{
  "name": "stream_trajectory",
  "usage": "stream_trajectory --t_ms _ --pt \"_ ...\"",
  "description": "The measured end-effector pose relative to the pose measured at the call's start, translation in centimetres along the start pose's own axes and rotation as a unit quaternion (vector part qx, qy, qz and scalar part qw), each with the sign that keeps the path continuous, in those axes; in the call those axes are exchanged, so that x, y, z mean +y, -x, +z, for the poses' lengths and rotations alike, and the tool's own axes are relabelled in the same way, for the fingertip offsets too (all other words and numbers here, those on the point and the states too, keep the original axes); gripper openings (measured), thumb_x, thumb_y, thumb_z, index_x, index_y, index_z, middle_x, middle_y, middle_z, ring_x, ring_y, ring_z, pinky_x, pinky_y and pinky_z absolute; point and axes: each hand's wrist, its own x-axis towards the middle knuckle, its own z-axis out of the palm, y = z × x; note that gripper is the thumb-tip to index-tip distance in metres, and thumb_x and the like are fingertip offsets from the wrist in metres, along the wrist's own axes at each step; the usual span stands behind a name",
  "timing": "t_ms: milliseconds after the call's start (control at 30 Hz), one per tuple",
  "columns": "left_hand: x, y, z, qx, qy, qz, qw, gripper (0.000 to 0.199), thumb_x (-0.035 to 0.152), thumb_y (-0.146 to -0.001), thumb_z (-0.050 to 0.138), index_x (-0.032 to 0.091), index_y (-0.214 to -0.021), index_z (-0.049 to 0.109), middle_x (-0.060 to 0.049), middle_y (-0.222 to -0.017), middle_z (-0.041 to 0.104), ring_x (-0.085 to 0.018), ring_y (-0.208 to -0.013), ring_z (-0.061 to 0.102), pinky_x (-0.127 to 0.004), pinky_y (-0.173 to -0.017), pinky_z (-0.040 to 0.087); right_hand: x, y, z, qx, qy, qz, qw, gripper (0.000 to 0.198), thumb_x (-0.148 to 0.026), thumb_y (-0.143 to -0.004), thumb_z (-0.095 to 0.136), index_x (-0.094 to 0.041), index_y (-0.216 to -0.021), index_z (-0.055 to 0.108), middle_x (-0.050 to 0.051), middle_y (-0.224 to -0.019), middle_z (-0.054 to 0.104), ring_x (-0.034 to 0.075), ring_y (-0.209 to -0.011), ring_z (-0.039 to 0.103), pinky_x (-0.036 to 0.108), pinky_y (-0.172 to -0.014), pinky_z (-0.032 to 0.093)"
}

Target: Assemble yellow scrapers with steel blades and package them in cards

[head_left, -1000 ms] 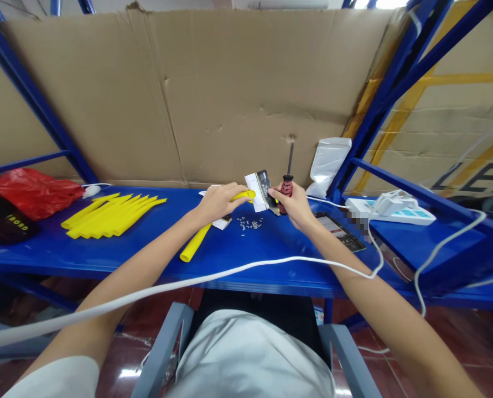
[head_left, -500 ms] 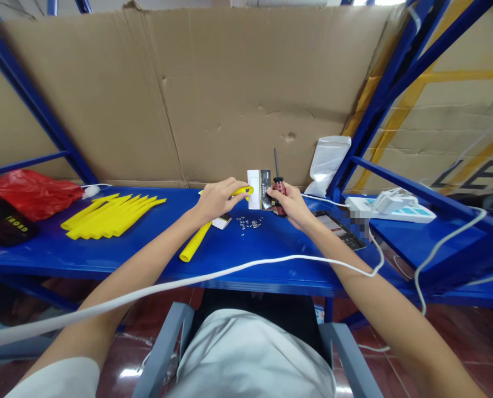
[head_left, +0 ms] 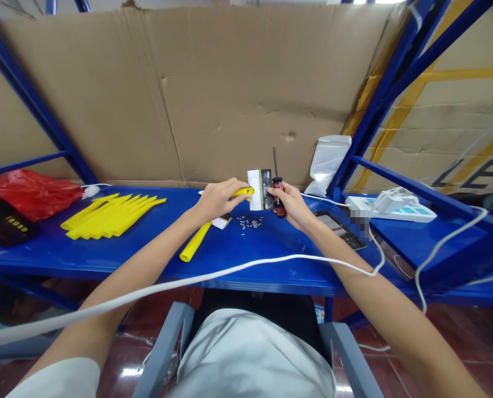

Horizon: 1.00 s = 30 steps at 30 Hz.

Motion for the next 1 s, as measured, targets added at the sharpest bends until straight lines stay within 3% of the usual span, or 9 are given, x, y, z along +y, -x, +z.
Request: stream_trajectory --t_ms 267,600,833,1000 --pt "0.29 -0.05 -0.23 -0.029 0.021 -0.027 0.999 0.038 0.052 -0.113 0.062 0.023 -0.133 0.077 -0.011 -0.121 0.083 -0.023 -0.098 0.079 -0.031 -0.073 0.051 -0.22 -0.07 -0.15 0.024 0.009 -0.017 1.000 0.041 -0.051 -0.073 0.092 -0.026 -0.088 0.064 -0.004 -0.078 0.057 0.015 -0.072 0.054 0.029 -0.064 0.051" --pt "0.53 -0.05 -0.30 -0.028 0.050 -0.046 0.997 0.036 0.049 -0.111 0.067 0.024 -0.135 0.074 -0.011 -0.135 0.082 -0.025 -0.107 0.080 -0.033 -0.080 0.054 -0.26 -0.14 -0.24 0.041 0.010 -0.027 0.999 0.042 -0.050 -0.070 0.094 -0.024 -0.088 0.068 -0.003 -0.080 0.060 0.015 -0.073 0.054 0.028 -0.062 0.048" --pt "0.30 0.12 0.17 -0.024 0.026 -0.065 0.997 0.040 0.056 -0.108 0.068 0.023 -0.132 0.069 -0.010 -0.120 0.084 -0.025 -0.093 0.080 -0.033 -0.070 0.050 -0.15 -0.24 -0.39 0.050 0.019 -0.033 0.998 0.041 -0.051 -0.069 0.095 -0.023 -0.087 0.070 -0.003 -0.081 0.063 0.015 -0.074 0.056 0.028 -0.064 0.047" --pt "0.26 0.13 -0.11 -0.060 0.045 -0.033 0.997 0.043 0.049 -0.113 0.061 0.027 -0.150 0.065 -0.010 -0.128 0.081 -0.024 -0.098 0.077 -0.032 -0.072 0.049 -0.06 -0.32 -0.43 0.054 0.022 -0.034 0.998 0.038 -0.049 -0.069 0.094 -0.023 -0.085 0.071 -0.002 -0.081 0.065 0.015 -0.075 0.057 0.028 -0.067 0.049"
